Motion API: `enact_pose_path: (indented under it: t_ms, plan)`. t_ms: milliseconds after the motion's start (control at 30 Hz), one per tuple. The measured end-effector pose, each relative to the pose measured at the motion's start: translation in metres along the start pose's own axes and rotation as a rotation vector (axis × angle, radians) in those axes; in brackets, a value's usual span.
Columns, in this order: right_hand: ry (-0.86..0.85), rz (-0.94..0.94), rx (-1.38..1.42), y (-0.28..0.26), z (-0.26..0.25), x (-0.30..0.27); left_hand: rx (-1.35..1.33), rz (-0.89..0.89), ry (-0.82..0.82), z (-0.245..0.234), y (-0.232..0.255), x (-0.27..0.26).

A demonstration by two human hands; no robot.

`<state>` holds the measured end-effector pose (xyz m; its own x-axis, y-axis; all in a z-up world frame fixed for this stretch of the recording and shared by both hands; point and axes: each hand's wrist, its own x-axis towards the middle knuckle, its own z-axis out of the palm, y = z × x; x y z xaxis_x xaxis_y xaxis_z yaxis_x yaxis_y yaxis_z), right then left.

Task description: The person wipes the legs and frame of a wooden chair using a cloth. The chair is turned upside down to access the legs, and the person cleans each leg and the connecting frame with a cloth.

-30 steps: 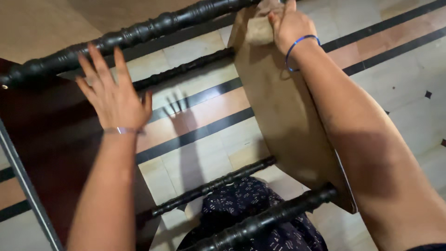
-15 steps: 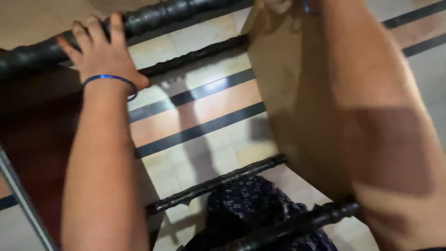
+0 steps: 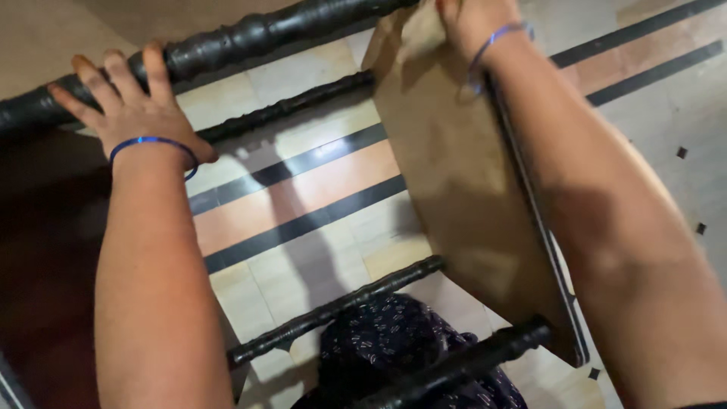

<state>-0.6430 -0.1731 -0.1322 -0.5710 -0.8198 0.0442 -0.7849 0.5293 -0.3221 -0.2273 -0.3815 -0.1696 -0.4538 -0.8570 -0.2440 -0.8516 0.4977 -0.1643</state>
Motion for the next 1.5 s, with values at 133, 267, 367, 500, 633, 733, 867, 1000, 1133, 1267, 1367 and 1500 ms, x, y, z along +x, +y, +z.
enact_pose_path:
  t_ms: [133,267,367,500,633,733,867,1000,1133,1267,1367,1500]
  plan:
    - [-0.112,0.041,-0.053,0.004,-0.017,-0.079,-0.036,0.005,0.058,0.007,-0.001,0.004]
    - [-0.244,0.201,-0.057,0.004,-0.042,-0.175,-0.069,0.065,0.121,0.008,-0.007,-0.001]
    - [-0.435,0.433,-0.085,-0.002,-0.066,-0.237,-0.210,0.117,0.124,-0.002,-0.014,-0.014]
    - [-0.342,0.310,-0.074,0.001,-0.082,-0.311,-0.133,0.070,0.202,-0.016,-0.042,-0.043]
    - [-0.320,0.241,-0.239,0.009,-0.082,-0.326,-0.504,-0.100,0.081,-0.028,-0.073,-0.065]
    - [-0.557,0.423,-0.535,-0.005,-0.092,-0.301,-0.297,-0.156,-0.056,-0.029,-0.067,-0.061]
    - [-0.302,0.139,-0.749,-0.038,-0.120,-0.258,-0.338,-0.169,-0.020,-0.002,-0.068,-0.054]
    - [0.203,-0.544,-0.394,-0.056,-0.094,-0.182,-0.331,-0.153,0.088,0.023,-0.063,-0.049]
    - [0.010,-0.353,-1.039,-0.037,0.031,-0.099,-0.339,-0.134,0.118,0.035,-0.069,-0.046]
    - [-0.385,-0.433,-1.325,0.008,0.141,-0.194,-0.318,-0.093,0.241,0.047,-0.070,-0.047]
    - [-0.814,-0.646,-1.310,0.039,0.159,-0.316,-0.345,-0.080,0.253,0.051,-0.068,-0.045]
    - [-0.904,-0.583,-1.163,0.031,0.163,-0.315,-0.284,-0.049,0.262,0.055,-0.070,-0.045]
